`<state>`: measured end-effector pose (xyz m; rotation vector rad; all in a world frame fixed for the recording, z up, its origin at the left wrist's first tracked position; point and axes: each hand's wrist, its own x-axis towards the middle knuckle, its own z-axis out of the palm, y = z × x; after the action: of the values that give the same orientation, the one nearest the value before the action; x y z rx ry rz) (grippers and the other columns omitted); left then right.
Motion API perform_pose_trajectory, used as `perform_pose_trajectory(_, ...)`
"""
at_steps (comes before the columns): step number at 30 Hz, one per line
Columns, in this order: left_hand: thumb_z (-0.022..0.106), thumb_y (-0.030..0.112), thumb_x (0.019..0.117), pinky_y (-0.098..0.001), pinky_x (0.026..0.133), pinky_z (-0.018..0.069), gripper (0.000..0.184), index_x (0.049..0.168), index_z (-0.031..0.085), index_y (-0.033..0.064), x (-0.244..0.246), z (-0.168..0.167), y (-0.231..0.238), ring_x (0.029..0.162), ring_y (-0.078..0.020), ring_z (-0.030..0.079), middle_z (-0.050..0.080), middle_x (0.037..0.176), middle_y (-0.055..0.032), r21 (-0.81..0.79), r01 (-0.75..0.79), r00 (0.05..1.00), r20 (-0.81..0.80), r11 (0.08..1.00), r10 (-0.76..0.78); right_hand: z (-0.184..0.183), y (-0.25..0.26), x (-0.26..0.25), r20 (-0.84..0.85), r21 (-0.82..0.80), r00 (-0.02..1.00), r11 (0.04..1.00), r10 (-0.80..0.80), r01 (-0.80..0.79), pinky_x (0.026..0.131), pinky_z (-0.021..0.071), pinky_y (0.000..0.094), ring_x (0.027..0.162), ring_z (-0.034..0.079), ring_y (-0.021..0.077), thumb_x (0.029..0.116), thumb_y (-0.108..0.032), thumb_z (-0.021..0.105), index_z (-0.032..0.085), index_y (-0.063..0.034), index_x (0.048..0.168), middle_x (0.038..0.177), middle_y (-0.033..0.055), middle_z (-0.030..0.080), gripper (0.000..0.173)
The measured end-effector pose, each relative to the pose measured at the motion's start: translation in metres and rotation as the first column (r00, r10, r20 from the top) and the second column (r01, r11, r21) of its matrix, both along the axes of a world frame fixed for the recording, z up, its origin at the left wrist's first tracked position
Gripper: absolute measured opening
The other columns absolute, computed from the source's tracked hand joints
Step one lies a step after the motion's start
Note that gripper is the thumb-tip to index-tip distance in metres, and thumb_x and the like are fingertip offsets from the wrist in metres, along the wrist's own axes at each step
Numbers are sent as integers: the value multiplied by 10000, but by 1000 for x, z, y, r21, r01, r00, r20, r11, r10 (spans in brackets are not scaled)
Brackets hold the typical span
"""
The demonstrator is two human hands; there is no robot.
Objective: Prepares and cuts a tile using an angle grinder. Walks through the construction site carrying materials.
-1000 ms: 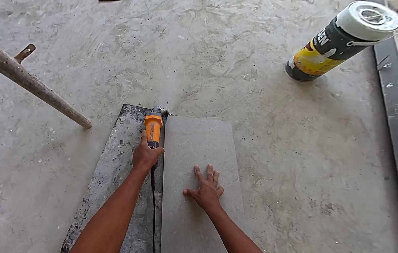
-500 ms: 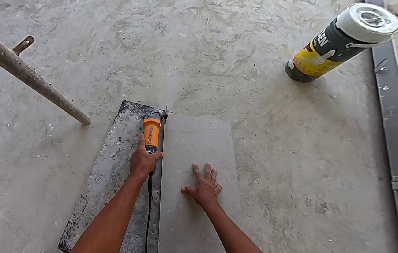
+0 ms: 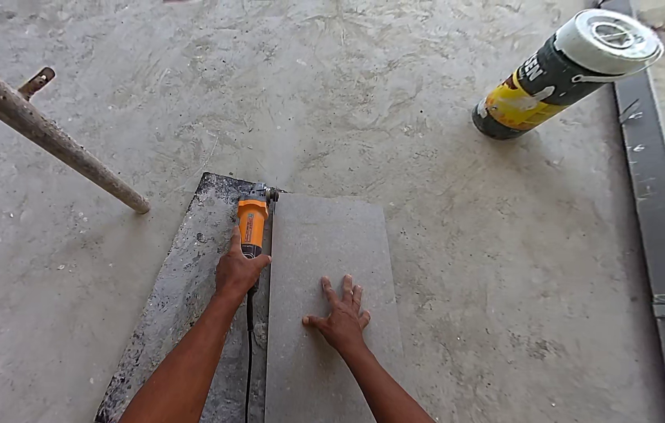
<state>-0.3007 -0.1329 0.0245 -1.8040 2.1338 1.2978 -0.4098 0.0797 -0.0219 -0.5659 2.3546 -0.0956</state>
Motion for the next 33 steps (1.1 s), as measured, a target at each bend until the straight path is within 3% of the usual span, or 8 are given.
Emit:
perform_pose_trajectory(22,852,428,812,-643,901,531,1073,1653,211,243,-10,-5,-10,1076,-416,683,693,1193,-226,-26,24,1000,-13,999,-24,2,0,0,13,-4,1000,1000,-5,5,1179,52,760,1588,-129,368,763,-561,856,228,-438,1629,1740,71,-108,1077)
perform_pose_trajectory(33,849,440,816,-643,866,538,1065,1654,214,270,6,-4,7,1024,-419,693,702,1153,-228,-33,9,1000,0,999,-9,0,1,1,11,-17,1000,1000,-11,11,1181,37,758,1589,-131,356,759,-569,856,232,-434,1629,1741,74,-104,1079)
